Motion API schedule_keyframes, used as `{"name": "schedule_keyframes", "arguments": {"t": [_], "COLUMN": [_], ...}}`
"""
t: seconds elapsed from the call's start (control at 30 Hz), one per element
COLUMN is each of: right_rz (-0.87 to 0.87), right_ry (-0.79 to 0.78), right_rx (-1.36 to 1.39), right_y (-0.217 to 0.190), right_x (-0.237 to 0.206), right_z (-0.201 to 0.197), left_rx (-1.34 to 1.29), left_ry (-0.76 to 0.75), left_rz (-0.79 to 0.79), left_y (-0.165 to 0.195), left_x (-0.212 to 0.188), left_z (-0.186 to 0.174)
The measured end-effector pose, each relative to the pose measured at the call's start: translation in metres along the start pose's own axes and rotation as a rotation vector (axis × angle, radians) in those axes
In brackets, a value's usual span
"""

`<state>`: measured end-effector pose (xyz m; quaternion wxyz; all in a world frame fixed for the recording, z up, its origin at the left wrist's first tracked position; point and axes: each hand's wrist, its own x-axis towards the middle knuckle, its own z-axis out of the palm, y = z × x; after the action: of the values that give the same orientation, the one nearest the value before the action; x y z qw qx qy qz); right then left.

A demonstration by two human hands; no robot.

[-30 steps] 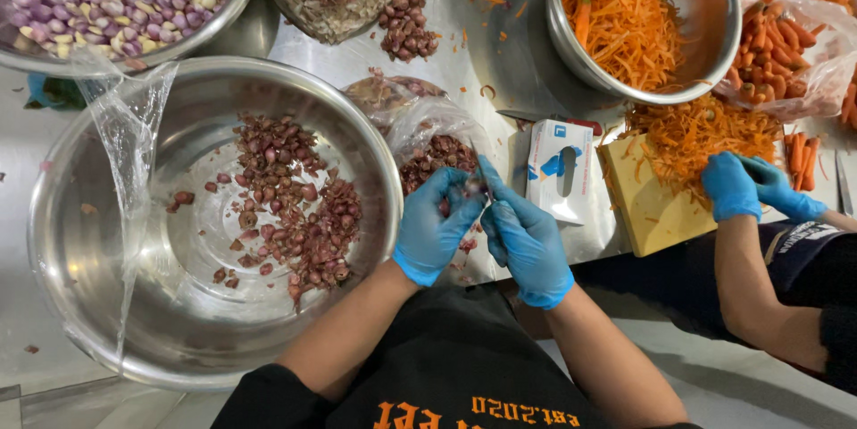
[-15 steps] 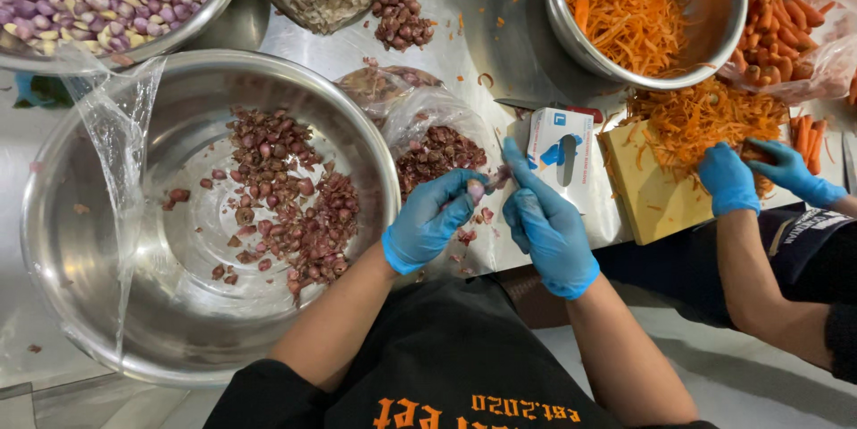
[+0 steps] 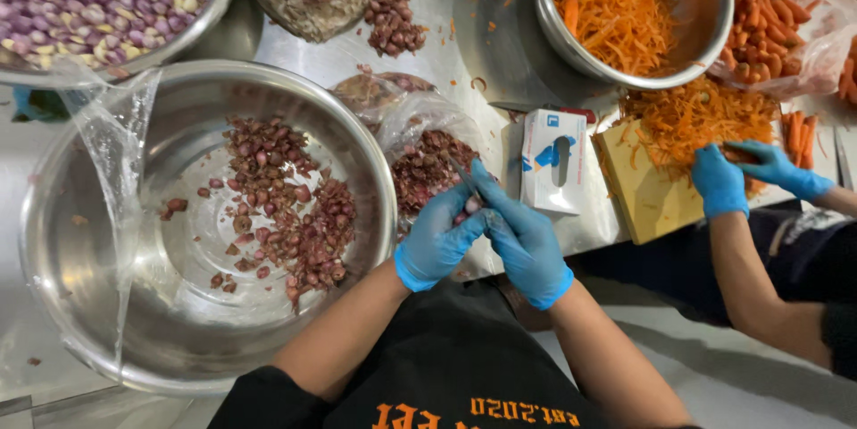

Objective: The person peels small red shallots by hand at a stainless steel prep table, using a small paring knife to help remove the skins, and drops the peeled shallots into a large metal bowl while discarding the skins on the table. A coworker beside them grates carrots into a bowl.

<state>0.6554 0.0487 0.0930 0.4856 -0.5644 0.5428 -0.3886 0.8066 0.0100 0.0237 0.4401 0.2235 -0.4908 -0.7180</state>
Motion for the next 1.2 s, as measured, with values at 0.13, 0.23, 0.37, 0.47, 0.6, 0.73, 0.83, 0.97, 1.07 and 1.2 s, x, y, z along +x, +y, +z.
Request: {"name": "schedule_keyframes", "arguments": {"t": [0.13, 0.23, 0.37, 0.47, 0.6, 0.73, 0.83, 0.97, 1.07, 1.2], "right_rz": [-0.091, -0.055, -0.002, 0.005, 0.015, -0.02, -0.091, -0.084, -0.211, -0.201], "right_ry": [0.039, 0.097, 0.115, -0.003, -0.167, -0.292, -0.317, -0.318, -0.335, -0.389], "right_rx": [-0.285, -0.256, -0.214, -0.212, -0.258, -0.478, -0.545, -0.603, -0.53, -0.382], "right_y": [0.0, -0.006, -0.014, -0.018, -0.022, -0.023, -0.02, -0.014, -0.011, -0.011], "right_x": [-0.004, -0.005, -0.003, -0.005, -0.012, -0.016, -0.017, -0.02, -0.022, -0.026], "right_z": [-0.009, -0.015, -0.024, -0.032, -0.049, -0.067, -0.076, -0.083, -0.086, -0.086], "left_rx": [-0.082, -0.127, 0.305, 0.446, 0.752, 0.863, 0.608, 0.801, 0.806, 0.784], "left_ry": [-0.01, 0.003, 0.052, 0.032, 0.005, -0.08, -0.069, -0.149, -0.16, -0.186], "left_rz": [-0.034, -0.148, 0.066, 0.042, 0.168, 0.04, -0.359, -0.157, -0.021, -0.212], "left_y": [0.009, 0.016, 0.017, 0.014, 0.015, 0.025, 0.029, 0.023, 0.016, 0.011], "left_x": [-0.003, -0.006, -0.003, 0.0, 0.01, 0.014, 0.016, 0.019, 0.019, 0.014], "left_z": [0.0, -0.002, -0.005, -0.005, 0.002, 0.018, 0.029, 0.034, 0.033, 0.032]}}
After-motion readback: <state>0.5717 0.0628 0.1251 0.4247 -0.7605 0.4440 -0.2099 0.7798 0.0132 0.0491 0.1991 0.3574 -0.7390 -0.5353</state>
